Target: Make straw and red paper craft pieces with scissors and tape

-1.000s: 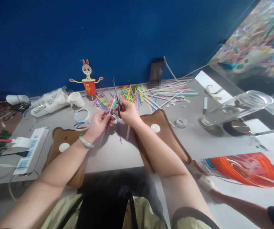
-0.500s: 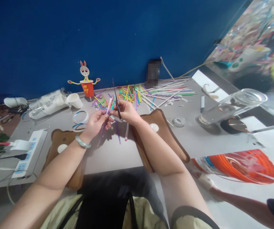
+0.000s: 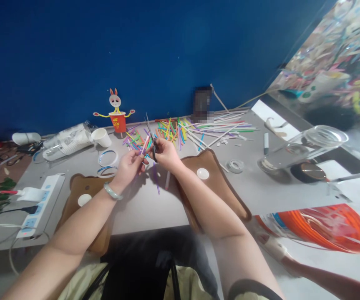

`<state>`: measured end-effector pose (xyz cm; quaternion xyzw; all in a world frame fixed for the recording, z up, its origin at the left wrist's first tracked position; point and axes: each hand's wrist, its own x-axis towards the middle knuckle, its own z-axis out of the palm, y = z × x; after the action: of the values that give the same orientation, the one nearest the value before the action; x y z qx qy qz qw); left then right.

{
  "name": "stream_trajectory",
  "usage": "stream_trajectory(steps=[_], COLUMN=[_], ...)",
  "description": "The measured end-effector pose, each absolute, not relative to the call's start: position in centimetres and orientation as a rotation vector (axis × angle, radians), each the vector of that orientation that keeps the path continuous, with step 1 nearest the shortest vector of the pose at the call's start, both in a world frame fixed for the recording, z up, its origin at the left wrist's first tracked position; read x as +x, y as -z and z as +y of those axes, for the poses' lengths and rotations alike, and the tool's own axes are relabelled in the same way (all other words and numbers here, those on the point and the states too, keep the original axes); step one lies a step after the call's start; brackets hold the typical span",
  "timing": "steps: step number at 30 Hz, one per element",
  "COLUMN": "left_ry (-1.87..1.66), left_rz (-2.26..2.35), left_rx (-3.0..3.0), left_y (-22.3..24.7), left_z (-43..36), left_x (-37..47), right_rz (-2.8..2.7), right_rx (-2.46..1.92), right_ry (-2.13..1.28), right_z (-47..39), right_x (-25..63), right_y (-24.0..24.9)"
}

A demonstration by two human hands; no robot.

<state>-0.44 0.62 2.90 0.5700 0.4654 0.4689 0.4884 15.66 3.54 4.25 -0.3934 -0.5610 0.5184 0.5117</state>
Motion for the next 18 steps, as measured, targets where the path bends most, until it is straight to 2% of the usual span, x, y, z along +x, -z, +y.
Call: stream_trajectory(steps=[8,18], left_ry=[-1.141,-1.013], left_rz=[1.383,1.515], left_rx=[2.126,2.503], left_y=[-2.6,-1.2], left_z=[0.3,0.4], left_x=[-1.1,-0.8], right_rz=[-1.291,-1.153], right_rx=[-0.985,-0.99], right_ry=[-1.116,-1.117], right_z=[2.8,2.2], right_x=[14.6,14.1], right_y=[-4.1,-4.2])
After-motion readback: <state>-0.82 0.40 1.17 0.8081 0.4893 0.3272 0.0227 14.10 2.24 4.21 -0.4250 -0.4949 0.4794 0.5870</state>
